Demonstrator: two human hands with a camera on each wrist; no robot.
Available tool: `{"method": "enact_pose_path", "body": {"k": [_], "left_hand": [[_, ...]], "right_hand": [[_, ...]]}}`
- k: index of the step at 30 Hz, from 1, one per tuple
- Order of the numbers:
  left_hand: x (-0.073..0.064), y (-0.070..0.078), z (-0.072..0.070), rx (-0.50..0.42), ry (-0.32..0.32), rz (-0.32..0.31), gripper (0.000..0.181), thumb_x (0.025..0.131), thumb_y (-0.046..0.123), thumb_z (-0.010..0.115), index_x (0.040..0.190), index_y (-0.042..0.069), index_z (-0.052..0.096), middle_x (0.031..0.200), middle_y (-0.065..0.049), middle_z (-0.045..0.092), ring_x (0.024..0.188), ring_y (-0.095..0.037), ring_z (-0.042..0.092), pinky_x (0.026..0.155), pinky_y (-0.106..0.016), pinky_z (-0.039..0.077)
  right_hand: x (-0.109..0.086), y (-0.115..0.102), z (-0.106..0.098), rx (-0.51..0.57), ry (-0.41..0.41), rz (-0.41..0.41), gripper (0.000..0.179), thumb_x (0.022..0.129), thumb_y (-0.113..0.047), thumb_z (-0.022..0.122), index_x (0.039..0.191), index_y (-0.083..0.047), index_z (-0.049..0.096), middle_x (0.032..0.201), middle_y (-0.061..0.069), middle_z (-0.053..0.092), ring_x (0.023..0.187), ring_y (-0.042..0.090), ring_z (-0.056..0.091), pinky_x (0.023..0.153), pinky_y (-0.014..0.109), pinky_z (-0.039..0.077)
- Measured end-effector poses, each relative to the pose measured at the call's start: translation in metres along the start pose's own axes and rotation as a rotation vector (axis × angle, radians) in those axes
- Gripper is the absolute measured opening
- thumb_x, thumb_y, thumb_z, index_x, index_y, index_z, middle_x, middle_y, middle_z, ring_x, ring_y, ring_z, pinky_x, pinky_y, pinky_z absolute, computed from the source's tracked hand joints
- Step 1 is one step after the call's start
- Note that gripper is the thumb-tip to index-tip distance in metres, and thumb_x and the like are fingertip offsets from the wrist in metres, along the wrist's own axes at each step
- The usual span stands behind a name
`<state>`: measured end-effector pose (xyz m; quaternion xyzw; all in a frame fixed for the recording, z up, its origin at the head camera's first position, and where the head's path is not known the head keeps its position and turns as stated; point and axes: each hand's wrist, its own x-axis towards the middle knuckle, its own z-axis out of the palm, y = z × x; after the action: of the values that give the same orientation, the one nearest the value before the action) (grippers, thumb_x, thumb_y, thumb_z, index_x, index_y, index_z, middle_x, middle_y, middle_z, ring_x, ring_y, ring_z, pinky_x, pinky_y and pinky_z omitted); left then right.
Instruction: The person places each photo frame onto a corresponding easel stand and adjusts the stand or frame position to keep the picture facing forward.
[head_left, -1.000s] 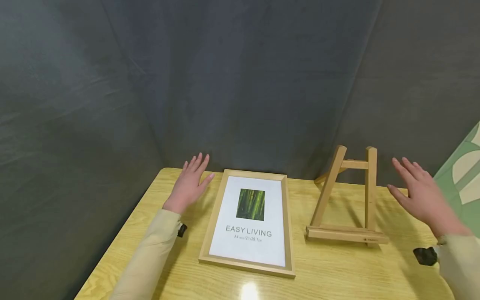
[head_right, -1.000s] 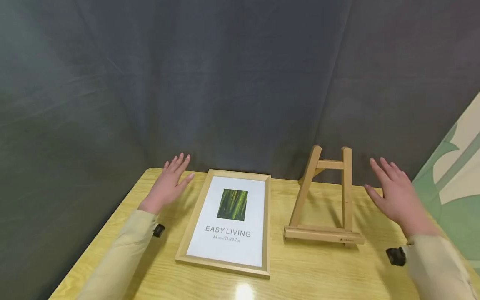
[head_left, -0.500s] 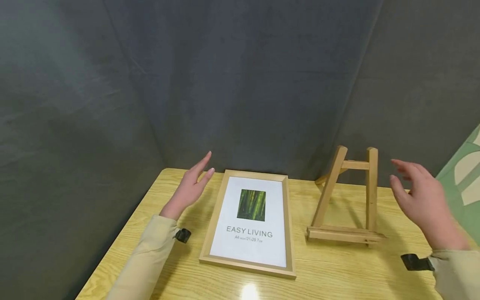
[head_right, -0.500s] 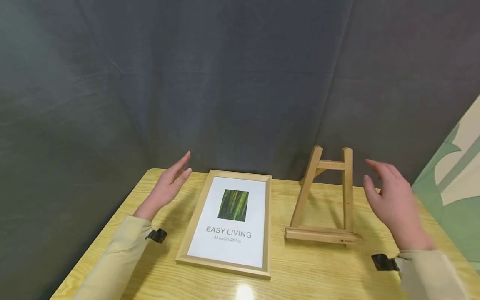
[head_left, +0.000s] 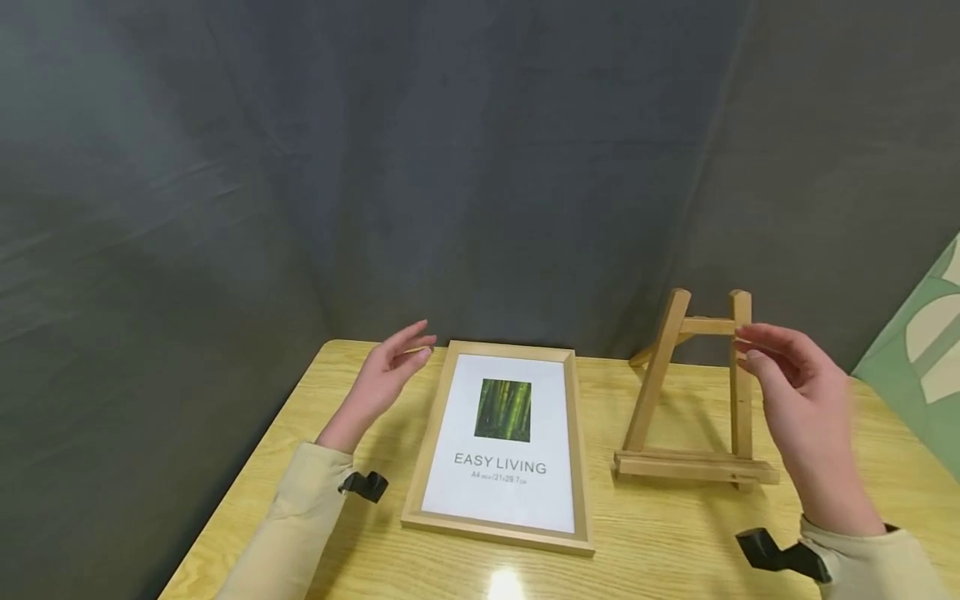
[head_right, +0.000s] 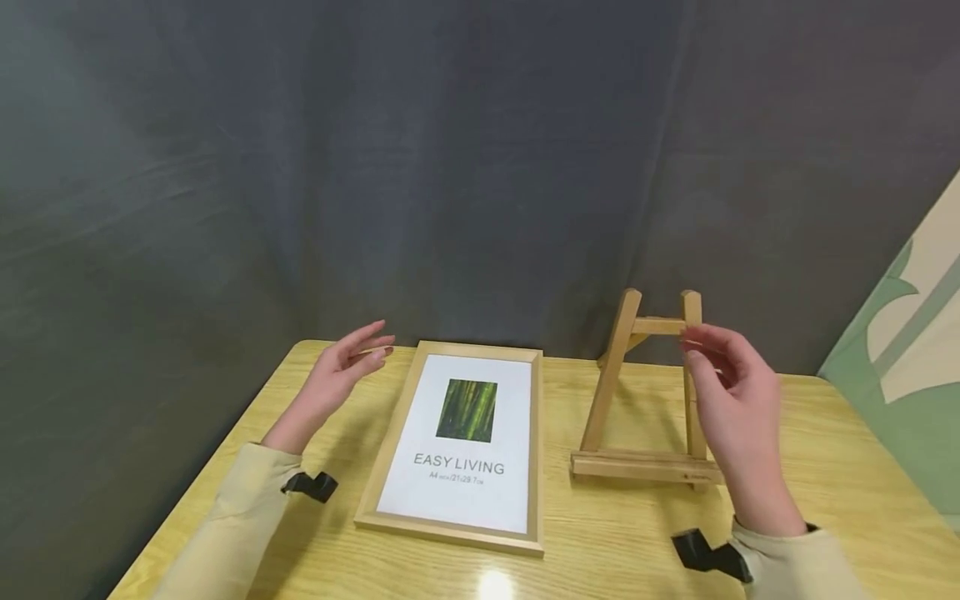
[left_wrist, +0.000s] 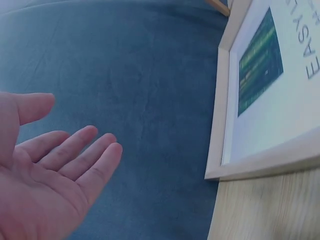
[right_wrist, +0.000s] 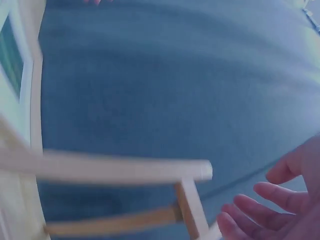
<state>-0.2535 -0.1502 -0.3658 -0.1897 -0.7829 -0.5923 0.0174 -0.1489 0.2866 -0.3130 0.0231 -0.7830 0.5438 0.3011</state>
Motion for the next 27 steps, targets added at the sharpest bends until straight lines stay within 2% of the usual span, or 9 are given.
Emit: {"method": "enact_pose_path", "body": {"k": [4,6,11,14,17,21,25,27], "left_hand": [[-0.004,0.0,0.001,-0.056,-0.001,-0.003,0.051,0.098,0.014,0.057,0.146,0.009,0.04,0.132,-0.018,0.054,0.117,-0.029,0.055,0.098,-0.039,0.046],[-0.005,0.001,0.003,-0.074,-0.006,-0.007,0.051,0.098,0.013,0.057,0.145,0.007,0.04,0.131,-0.02,0.054,0.116,-0.03,0.056,0.096,-0.038,0.047],[-0.006,0.004,0.008,-0.179,-0.026,-0.056,0.046,0.098,0.013,0.056,0.142,0.008,0.044,0.129,-0.024,0.054,0.114,-0.032,0.058,0.096,-0.041,0.047],[-0.009,0.007,0.01,-0.238,-0.045,-0.102,0.044,0.098,0.012,0.055,0.141,0.009,0.045,0.128,-0.023,0.054,0.113,-0.032,0.058,0.096,-0.043,0.047],[-0.011,0.005,0.012,-0.248,-0.063,-0.13,0.044,0.098,0.014,0.055,0.14,0.007,0.045,0.127,-0.022,0.055,0.113,-0.032,0.058,0.096,-0.045,0.047],[-0.013,0.0,0.012,-0.235,-0.093,-0.18,0.044,0.099,0.017,0.054,0.14,0.002,0.044,0.127,-0.023,0.055,0.112,-0.034,0.057,0.095,-0.047,0.047],[-0.014,-0.01,0.013,-0.214,-0.122,-0.272,0.044,0.099,0.018,0.054,0.138,0.0,0.044,0.126,-0.023,0.055,0.111,-0.037,0.057,0.093,-0.047,0.048],[-0.015,-0.015,0.014,-0.197,-0.121,-0.311,0.045,0.099,0.018,0.054,0.138,-0.001,0.043,0.125,-0.024,0.055,0.11,-0.038,0.057,0.092,-0.046,0.049]], "right_hand": [[-0.006,-0.01,0.017,0.33,-0.171,-0.04,0.029,0.098,-0.002,0.051,0.124,0.009,0.053,0.113,0.011,0.062,0.099,0.013,0.062,0.082,0.016,0.05],[-0.009,-0.014,0.026,0.414,-0.246,-0.043,0.03,0.099,-0.002,0.049,0.126,0.01,0.051,0.115,0.013,0.061,0.102,0.016,0.062,0.084,0.02,0.051],[-0.018,-0.018,0.048,0.397,-0.358,-0.013,0.034,0.102,-0.006,0.045,0.133,0.005,0.048,0.12,0.011,0.06,0.108,0.019,0.061,0.088,0.024,0.051],[-0.025,-0.016,0.061,0.351,-0.409,0.024,0.035,0.103,-0.012,0.043,0.135,0.003,0.046,0.123,0.015,0.057,0.11,0.02,0.06,0.089,0.027,0.05],[-0.031,-0.012,0.075,0.337,-0.455,0.092,0.038,0.105,-0.019,0.04,0.135,0.003,0.045,0.125,0.022,0.053,0.112,0.021,0.059,0.09,0.029,0.05],[-0.037,-0.002,0.095,0.348,-0.524,0.238,0.042,0.106,-0.024,0.036,0.136,0.005,0.041,0.127,0.026,0.052,0.114,0.026,0.057,0.091,0.031,0.05],[-0.042,0.009,0.111,0.318,-0.591,0.407,0.045,0.106,-0.026,0.032,0.138,0.006,0.036,0.129,0.023,0.051,0.115,0.025,0.055,0.097,0.036,0.046],[-0.045,0.012,0.118,0.296,-0.599,0.467,0.046,0.106,-0.026,0.03,0.139,0.006,0.034,0.132,0.024,0.049,0.118,0.028,0.052,0.101,0.04,0.042]]}}
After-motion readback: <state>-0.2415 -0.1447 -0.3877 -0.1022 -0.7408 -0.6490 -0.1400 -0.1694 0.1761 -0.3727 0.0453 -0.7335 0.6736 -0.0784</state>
